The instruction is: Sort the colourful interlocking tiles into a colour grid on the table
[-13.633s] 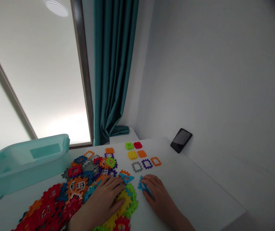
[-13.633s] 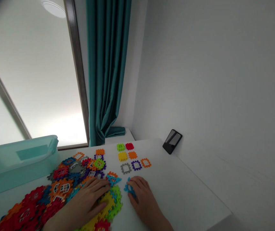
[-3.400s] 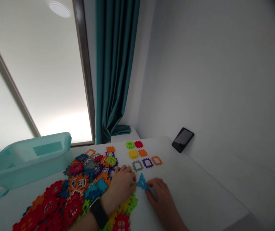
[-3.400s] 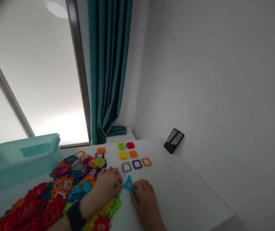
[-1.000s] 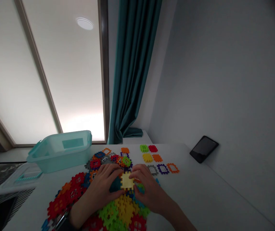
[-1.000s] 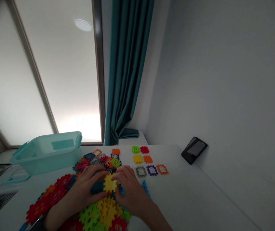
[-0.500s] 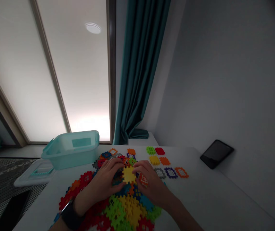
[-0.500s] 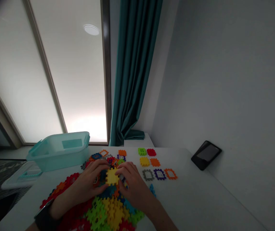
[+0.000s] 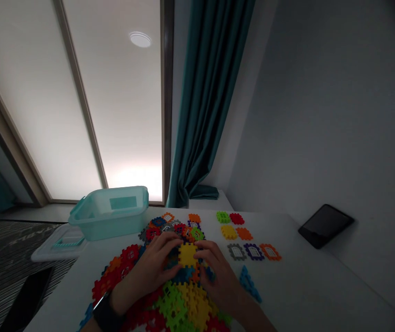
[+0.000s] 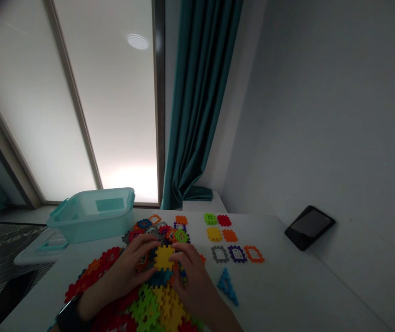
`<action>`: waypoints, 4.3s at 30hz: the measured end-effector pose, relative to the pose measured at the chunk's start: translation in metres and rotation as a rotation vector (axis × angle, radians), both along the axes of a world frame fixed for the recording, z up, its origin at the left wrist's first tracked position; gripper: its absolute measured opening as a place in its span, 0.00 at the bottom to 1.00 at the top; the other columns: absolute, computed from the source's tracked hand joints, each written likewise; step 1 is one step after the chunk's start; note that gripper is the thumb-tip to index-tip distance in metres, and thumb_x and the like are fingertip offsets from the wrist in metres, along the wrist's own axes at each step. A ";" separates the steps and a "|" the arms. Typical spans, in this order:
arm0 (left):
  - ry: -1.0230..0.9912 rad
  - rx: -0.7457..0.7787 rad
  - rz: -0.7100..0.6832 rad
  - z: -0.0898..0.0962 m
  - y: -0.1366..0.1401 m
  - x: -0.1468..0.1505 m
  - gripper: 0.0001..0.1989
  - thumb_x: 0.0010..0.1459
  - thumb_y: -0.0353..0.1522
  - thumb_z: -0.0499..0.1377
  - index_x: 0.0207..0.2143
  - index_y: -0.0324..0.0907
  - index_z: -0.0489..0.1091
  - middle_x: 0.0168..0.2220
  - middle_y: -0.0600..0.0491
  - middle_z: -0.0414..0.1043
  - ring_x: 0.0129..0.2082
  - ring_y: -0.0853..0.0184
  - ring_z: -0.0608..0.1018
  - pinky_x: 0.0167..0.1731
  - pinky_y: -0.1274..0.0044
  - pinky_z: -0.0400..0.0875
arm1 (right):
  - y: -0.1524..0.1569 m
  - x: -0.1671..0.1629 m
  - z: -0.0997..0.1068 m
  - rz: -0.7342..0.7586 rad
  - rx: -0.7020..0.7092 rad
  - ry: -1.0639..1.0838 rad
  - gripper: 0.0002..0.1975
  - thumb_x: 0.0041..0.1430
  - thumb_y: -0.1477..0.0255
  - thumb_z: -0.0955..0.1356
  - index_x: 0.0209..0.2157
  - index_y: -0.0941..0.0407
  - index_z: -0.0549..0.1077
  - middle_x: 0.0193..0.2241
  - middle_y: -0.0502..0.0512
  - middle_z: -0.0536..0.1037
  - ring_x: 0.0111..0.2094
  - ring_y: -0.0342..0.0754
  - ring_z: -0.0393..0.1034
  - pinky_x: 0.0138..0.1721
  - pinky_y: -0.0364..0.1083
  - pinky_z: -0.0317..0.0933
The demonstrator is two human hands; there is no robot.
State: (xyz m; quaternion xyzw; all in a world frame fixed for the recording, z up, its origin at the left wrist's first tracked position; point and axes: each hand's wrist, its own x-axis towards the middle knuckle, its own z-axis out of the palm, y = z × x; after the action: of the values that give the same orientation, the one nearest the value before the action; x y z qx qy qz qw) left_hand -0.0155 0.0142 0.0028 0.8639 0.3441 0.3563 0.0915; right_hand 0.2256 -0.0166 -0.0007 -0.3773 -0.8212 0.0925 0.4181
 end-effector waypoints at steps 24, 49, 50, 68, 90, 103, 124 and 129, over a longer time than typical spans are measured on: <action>-0.198 -0.308 -0.063 0.012 -0.015 0.009 0.12 0.59 0.29 0.61 0.46 0.45 0.67 0.50 0.47 0.69 0.50 0.59 0.76 0.51 0.68 0.74 | 0.001 0.006 -0.012 -0.034 0.119 0.020 0.10 0.66 0.78 0.64 0.42 0.49 0.71 0.47 0.57 0.77 0.48 0.52 0.74 0.47 0.51 0.70; 0.087 0.138 0.070 -0.003 -0.008 0.008 0.25 0.56 0.39 0.70 0.54 0.47 0.70 0.48 0.46 0.74 0.47 0.53 0.77 0.47 0.63 0.73 | 0.004 -0.002 -0.016 -0.131 -0.422 0.393 0.15 0.65 0.63 0.67 0.49 0.54 0.76 0.35 0.54 0.80 0.39 0.53 0.78 0.44 0.49 0.72; 0.079 0.140 0.077 -0.002 -0.009 0.007 0.24 0.56 0.39 0.70 0.54 0.46 0.71 0.48 0.46 0.74 0.47 0.53 0.77 0.47 0.63 0.73 | 0.003 -0.002 -0.014 -0.133 -0.382 0.368 0.15 0.65 0.65 0.66 0.51 0.53 0.75 0.37 0.55 0.80 0.41 0.53 0.78 0.45 0.50 0.72; 0.049 0.169 0.119 -0.003 -0.004 0.003 0.23 0.57 0.39 0.69 0.54 0.45 0.72 0.48 0.45 0.74 0.45 0.54 0.77 0.44 0.64 0.73 | 0.000 0.004 -0.010 -0.020 0.114 0.011 0.19 0.63 0.80 0.64 0.54 0.51 0.70 0.48 0.58 0.79 0.49 0.54 0.74 0.51 0.55 0.72; -0.027 0.246 0.193 -0.012 -0.009 0.015 0.20 0.55 0.35 0.70 0.48 0.43 0.69 0.43 0.47 0.76 0.42 0.54 0.79 0.42 0.66 0.74 | -0.002 -0.012 -0.020 -0.083 -0.478 0.430 0.10 0.64 0.66 0.67 0.46 0.53 0.71 0.33 0.52 0.79 0.36 0.50 0.77 0.42 0.47 0.69; 0.140 0.181 0.064 -0.001 -0.014 0.015 0.33 0.47 0.34 0.76 0.54 0.44 0.68 0.48 0.48 0.75 0.46 0.55 0.77 0.48 0.64 0.70 | 0.008 0.000 -0.009 -0.150 -0.560 0.435 0.14 0.64 0.59 0.66 0.38 0.55 0.77 0.35 0.57 0.81 0.40 0.56 0.77 0.40 0.49 0.68; 0.064 0.216 0.107 -0.003 -0.008 0.007 0.24 0.52 0.30 0.65 0.52 0.44 0.69 0.50 0.44 0.74 0.48 0.53 0.77 0.50 0.62 0.72 | -0.006 0.001 -0.009 -0.052 -0.011 -0.014 0.21 0.65 0.76 0.65 0.58 0.49 0.70 0.55 0.60 0.75 0.56 0.55 0.72 0.57 0.54 0.70; 0.001 0.079 0.091 -0.002 -0.009 0.007 0.22 0.53 0.31 0.67 0.51 0.44 0.71 0.52 0.44 0.72 0.50 0.52 0.76 0.50 0.62 0.73 | -0.001 0.006 -0.013 -0.038 0.031 -0.037 0.17 0.67 0.76 0.64 0.55 0.48 0.73 0.52 0.59 0.77 0.53 0.55 0.74 0.54 0.54 0.72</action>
State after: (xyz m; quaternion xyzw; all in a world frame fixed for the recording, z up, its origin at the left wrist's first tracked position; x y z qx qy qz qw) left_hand -0.0087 0.0048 0.0005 0.8505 0.3687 0.3729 0.0407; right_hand 0.2314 -0.0176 -0.0140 -0.3881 -0.8228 0.0646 0.4102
